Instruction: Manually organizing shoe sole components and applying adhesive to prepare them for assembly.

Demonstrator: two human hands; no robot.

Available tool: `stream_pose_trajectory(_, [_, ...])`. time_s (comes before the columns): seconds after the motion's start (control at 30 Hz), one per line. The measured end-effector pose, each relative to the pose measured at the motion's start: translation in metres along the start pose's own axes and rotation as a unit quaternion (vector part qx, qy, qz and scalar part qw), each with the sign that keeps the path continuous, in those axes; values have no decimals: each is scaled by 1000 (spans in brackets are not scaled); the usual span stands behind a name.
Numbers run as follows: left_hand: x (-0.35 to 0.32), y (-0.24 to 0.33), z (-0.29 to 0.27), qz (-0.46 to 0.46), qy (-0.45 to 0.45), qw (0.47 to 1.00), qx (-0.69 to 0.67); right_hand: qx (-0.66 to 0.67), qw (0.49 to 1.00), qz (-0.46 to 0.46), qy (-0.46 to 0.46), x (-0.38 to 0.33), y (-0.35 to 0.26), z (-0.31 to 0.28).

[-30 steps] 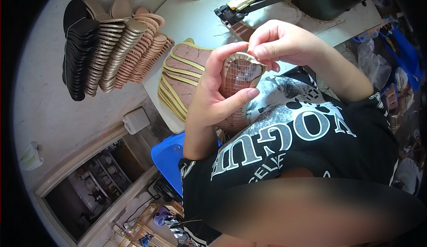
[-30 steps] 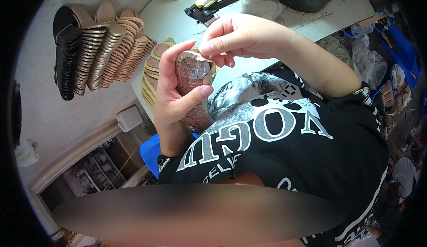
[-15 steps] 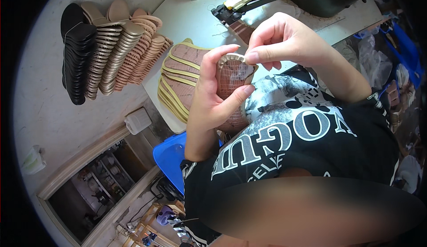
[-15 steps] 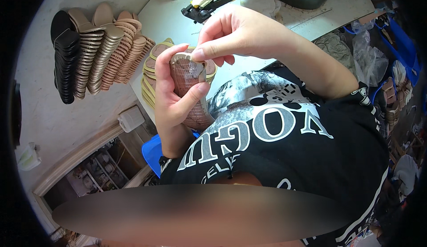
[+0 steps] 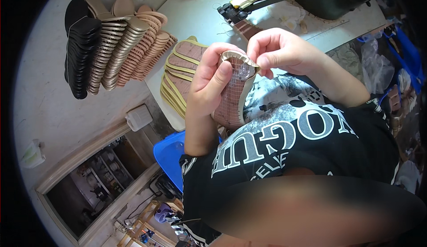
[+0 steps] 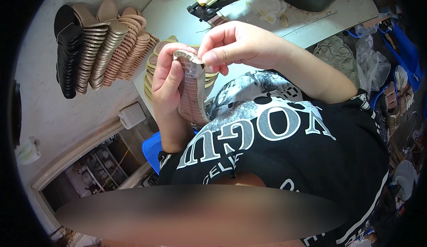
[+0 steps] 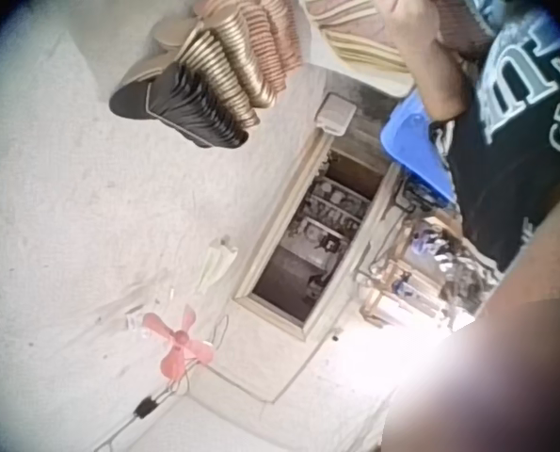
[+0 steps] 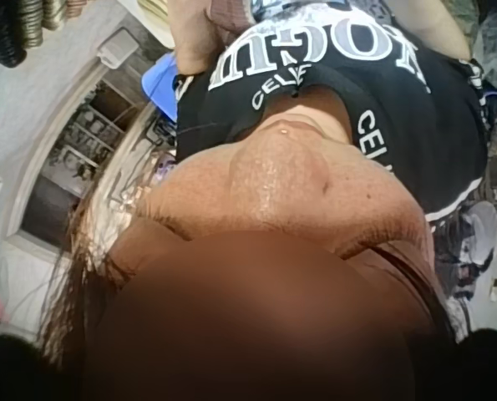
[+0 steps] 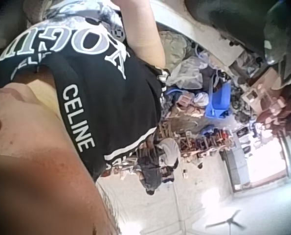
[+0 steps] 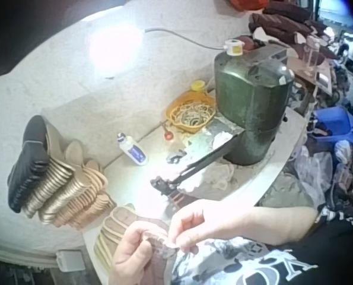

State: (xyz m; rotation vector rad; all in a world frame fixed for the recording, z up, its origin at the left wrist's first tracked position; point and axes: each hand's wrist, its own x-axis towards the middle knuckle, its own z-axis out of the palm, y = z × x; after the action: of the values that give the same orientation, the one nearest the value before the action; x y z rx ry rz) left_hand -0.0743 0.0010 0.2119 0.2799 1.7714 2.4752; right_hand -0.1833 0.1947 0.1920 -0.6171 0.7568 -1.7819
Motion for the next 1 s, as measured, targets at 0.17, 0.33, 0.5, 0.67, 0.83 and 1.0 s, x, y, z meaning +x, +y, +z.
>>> stream_pose_trajectory(0.17, [1, -7, -7, -29, 3, 998, -52, 33, 999, -16, 22, 5, 22, -6])
stream_pose_trajectory(0.33, [3, -9, -4, -22, 29, 999, -12, -51, 999, -16, 0, 8, 14, -6])
stream_pose_trajectory(0.5, [2, -6, 0, -39, 68, 997, 25, -126, 991, -21, 51, 2, -1, 5])
stream_pose_trajectory(0.67, [1, -7, 3, -35, 90, 991, 90, -170, 980, 6, 100, -3, -11, 17])
stream_pose_trajectory(0.83, [2, -6, 7, -25, 101, 993, 54, -238, 960, 3, 147, -5, -9, 24])
stream_pose_trajectory(1.0, [1, 0, 8, -81, 86, 990, 78, -204, 972, -15, 117, -6, -3, 17])
